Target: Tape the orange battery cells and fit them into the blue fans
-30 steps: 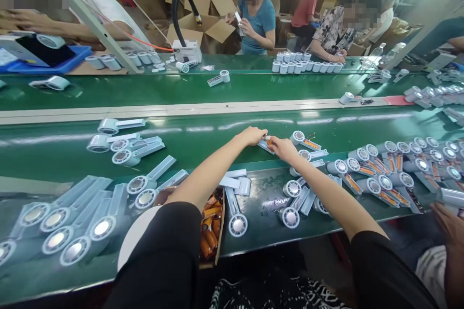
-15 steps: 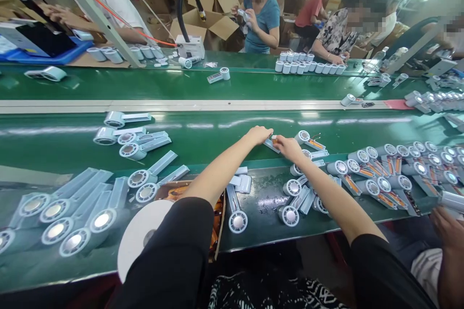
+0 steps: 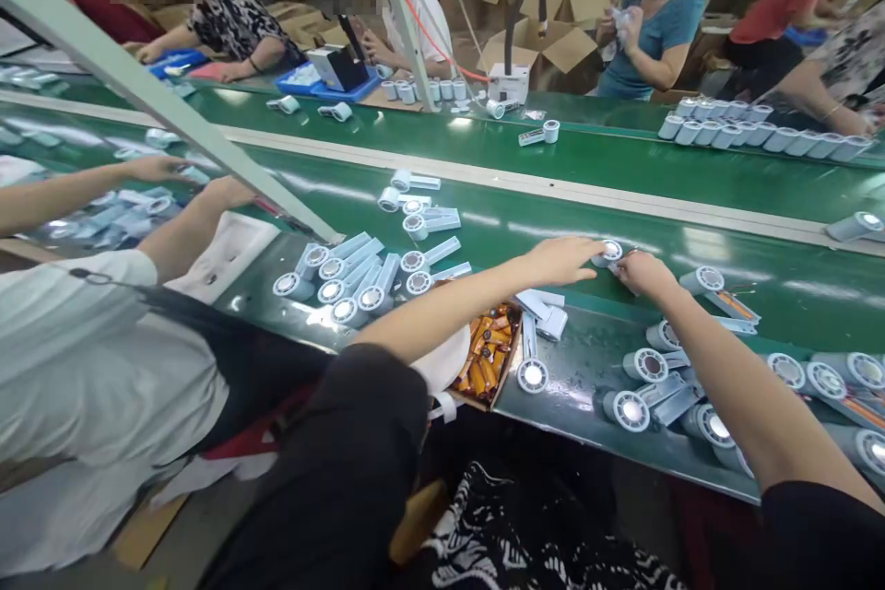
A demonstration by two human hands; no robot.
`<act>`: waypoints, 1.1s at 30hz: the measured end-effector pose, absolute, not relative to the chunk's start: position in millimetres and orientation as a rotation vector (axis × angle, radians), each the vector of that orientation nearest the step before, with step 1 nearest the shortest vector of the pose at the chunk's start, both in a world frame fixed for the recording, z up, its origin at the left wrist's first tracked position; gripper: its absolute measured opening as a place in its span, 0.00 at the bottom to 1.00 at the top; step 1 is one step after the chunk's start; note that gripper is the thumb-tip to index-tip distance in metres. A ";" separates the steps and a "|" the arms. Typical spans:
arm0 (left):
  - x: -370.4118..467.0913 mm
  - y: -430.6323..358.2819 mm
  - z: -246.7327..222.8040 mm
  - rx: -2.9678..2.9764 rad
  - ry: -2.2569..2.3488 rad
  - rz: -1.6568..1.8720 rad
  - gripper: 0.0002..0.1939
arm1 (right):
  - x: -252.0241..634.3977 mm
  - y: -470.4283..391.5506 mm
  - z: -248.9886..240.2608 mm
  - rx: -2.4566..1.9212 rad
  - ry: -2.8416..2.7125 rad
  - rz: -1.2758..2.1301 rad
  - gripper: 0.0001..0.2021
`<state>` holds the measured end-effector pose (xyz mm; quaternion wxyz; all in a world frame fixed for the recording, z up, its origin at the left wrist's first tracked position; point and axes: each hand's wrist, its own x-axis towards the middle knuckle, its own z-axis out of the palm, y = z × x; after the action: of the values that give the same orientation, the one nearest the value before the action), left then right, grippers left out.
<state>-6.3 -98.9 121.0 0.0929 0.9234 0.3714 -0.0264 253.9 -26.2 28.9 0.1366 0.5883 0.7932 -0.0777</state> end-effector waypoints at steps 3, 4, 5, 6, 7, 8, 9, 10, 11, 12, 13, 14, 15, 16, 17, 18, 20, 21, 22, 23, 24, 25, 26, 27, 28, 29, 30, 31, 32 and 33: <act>-105.2 -186.3 121.8 2.513 1.145 0.082 0.18 | 254.0 -54.9 45.1 1.888 2.315 -0.068 0.16; -138.0 -218.8 116.6 2.455 1.160 0.100 0.20 | 250.9 -71.4 50.7 1.966 2.357 -0.026 0.17; -167.0 -250.0 108.9 2.427 1.216 0.108 0.26 | 245.1 -91.4 56.2 2.038 2.418 -0.027 0.17; -190.4 -278.2 99.2 2.416 1.309 0.089 0.36 | 236.2 -114.2 61.3 2.077 2.498 -0.102 0.17; -207.5 -302.1 88.0 2.403 1.399 0.053 0.44 | 224.2 -138.9 65.7 2.056 2.577 -0.271 0.16; -218.3 -321.1 76.3 2.391 1.473 0.029 0.48 | 209.3 -164.0 68.8 1.972 2.643 -0.505 0.15; -223.6 -335.1 65.0 2.386 1.528 0.026 0.49 | 192.2 -188.1 70.3 1.823 2.687 -0.758 0.16; -224.7 -344.7 54.6 2.384 1.564 0.055 0.47 | 173.8 -209.4 69.9 1.646 2.704 -0.955 0.16; -223.3 -350.7 45.7 2.384 1.591 0.110 0.43 | 155.1 -226.7 67.5 1.518 2.711 -1.044 0.15; -220.7 -354.1 38.4 2.384 1.612 0.177 0.39 | 137.3 -238.8 63.4 1.448 2.722 -1.046 0.14; -218.0 -355.9 32.6 2.380 1.634 0.244 0.36 | 121.0 -245.5 57.8 1.439 2.742 -0.981 0.13; -216.0 -356.9 28.0 2.369 1.659 0.298 0.35 | 106.9 -247.0 51.5 1.470 2.764 -0.881 0.12; -214.8 -357.7 24.6 2.351 1.684 0.339 0.34 | 95.3 -244.3 45.0 1.505 2.779 -0.791 0.11; -214.3 -358.8 22.2 2.329 1.706 0.371 0.34 | 86.3 -238.4 38.9 1.518 2.791 -0.747 0.10; -214.3 -360.5 20.6 2.310 1.725 0.404 0.34 | 80.1 -231.0 33.7 1.515 2.812 -0.759 0.07; -214.4 -362.9 19.9 2.297 1.743 0.442 0.34 | 76.5 -223.4 29.9 1.506 2.844 -0.832 0.06; -213.3 -369.8 20.7 2.301 1.778 0.529 0.35 | 76.1 -212.1 27.6 1.541 2.931 -1.172 0.06; -211.9 -373.9 22.0 2.325 1.792 0.578 0.35 | 78.5 -209.8 29.3 1.596 2.955 -1.437 0.08; -209.9 -378.0 23.8 2.358 1.805 0.622 0.35 | 81.8 -209.9 33.0 1.663 2.931 -1.745 0.11; -207.5 -381.9 25.8 2.397 1.816 0.655 0.35 | 85.3 -212.1 38.5 1.714 2.850 -2.054 0.14; -204.7 -385.2 27.9 2.441 1.823 0.674 0.34 | 88.5 -216.0 45.5 1.731 2.736 -2.318 0.17; -201.8 -387.8 29.9 2.487 1.824 0.680 0.33 | 90.8 -220.8 53.6 1.725 2.628 -2.496 0.19; -199.0 -389.4 31.7 2.534 1.819 0.671 0.31 | 91.9 -225.8 62.2 1.710 2.561 -2.577 0.20; -196.3 -390.2 33.4 2.580 1.810 0.659 0.30 | 91.9 -230.5 70.7 1.704 2.552 -2.565 0.21; -193.9 -390.3 34.8 2.626 1.799 0.650 0.29 | 91.0 -234.2 78.6 1.717 2.595 -2.479 0.22; -191.9 -389.7 36.2 2.671 1.786 0.648 0.28 | 89.4 -236.8 85.5 1.741 2.670 -2.345 0.23; -190.3 -388.8 37.7 2.711 1.773 0.649 0.27 | 87.7 -238.2 91.1 1.763 2.750 -2.191 0.23; -189.3 -387.7 39.4 2.745 1.764 0.650 0.27 | 86.2 -238.6 95.3 1.778 2.819 -2.038 0.22; -188.9 -386.5 41.5 2.773 1.756 0.646 0.27 | 85.4 -238.3 98.1 1.782 2.859 -1.917 0.20; -189.1 -385.4 44.0 2.794 1.752 0.636 0.26 | 85.4 -237.7 99.6 1.764 2.858 -1.864 0.18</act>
<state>-189.1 -385.4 44.0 -0.1082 0.8270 0.5186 0.1881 85.4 -237.7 99.6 -0.3427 0.4314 0.6990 -0.4560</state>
